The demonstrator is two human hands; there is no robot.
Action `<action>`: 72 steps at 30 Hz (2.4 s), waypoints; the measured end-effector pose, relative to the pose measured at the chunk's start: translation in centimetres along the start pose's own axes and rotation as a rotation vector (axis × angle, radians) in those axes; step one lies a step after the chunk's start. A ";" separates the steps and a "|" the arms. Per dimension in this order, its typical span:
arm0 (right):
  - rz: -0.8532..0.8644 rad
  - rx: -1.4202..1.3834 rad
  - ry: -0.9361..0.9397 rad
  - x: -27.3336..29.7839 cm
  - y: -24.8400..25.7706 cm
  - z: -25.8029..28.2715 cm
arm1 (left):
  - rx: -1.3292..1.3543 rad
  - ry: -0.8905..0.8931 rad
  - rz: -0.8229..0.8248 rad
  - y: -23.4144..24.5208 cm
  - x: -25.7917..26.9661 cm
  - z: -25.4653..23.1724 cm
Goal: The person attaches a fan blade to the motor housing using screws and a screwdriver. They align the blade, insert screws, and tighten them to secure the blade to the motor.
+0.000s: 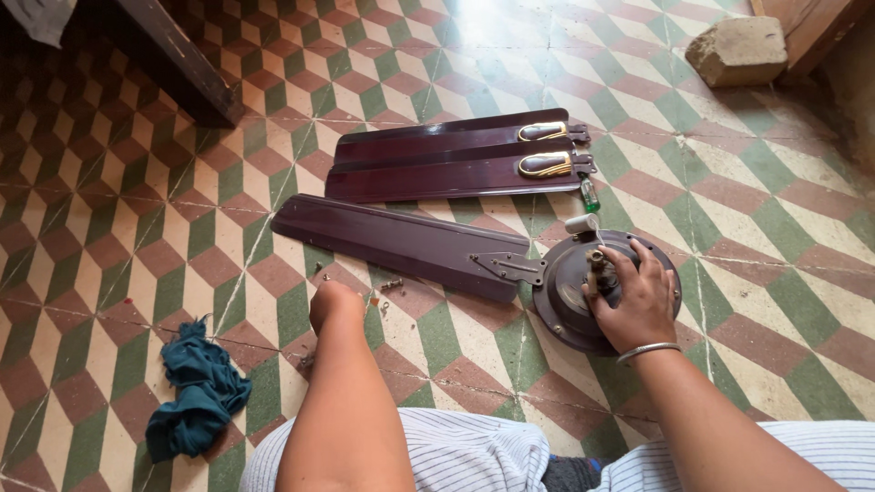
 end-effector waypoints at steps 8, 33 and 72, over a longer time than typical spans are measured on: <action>0.032 -0.072 0.026 -0.7 0.8 0.3 | 0.043 0.052 -0.040 -2.6 -1.2 1.0; 0.084 -0.153 0.495 -1.0 -3.7 16.9 | -0.174 -0.052 0.127 -1.4 -0.1 0.2; 0.679 -1.516 -1.027 1.9 -14.3 11.1 | 0.937 -0.507 0.784 -3.5 14.8 -14.5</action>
Point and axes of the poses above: each hand's wrist, its own x-axis away from the middle knuckle, its own y-axis out of the back of the hand, z = x × y, the point moved 10 cm from there along -x, towards the middle knuckle, and after that the axes turned 2 degrees about y, right-handed, at the moved point
